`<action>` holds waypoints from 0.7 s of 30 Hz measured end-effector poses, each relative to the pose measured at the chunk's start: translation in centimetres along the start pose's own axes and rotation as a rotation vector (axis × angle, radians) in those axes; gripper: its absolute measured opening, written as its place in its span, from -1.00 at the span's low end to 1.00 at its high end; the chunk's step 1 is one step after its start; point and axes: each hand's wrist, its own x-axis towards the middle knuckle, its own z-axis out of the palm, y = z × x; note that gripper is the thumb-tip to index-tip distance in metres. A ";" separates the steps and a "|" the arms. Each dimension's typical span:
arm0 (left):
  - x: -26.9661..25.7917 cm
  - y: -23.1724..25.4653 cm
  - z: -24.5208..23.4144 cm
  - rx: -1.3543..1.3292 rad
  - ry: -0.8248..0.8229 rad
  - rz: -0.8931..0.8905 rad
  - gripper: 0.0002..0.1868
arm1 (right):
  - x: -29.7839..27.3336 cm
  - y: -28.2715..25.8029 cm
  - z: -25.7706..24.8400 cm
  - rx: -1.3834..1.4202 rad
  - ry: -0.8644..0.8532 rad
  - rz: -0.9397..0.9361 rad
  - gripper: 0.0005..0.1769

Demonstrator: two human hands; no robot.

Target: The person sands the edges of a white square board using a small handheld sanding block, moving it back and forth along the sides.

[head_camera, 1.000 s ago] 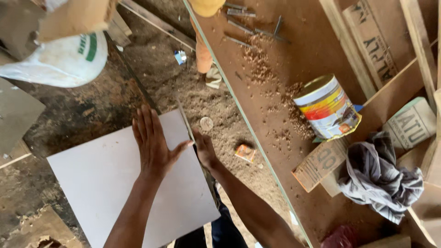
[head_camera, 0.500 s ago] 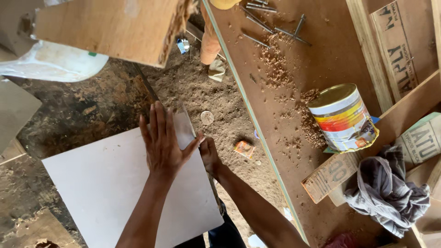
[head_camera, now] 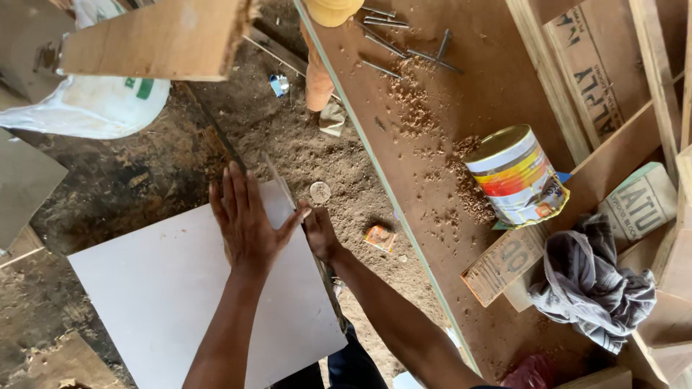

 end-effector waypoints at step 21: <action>0.1 -0.4 0.1 0.014 -0.065 -0.004 0.13 | 2.2 2.2 1.4 0.152 0.075 0.065 -0.30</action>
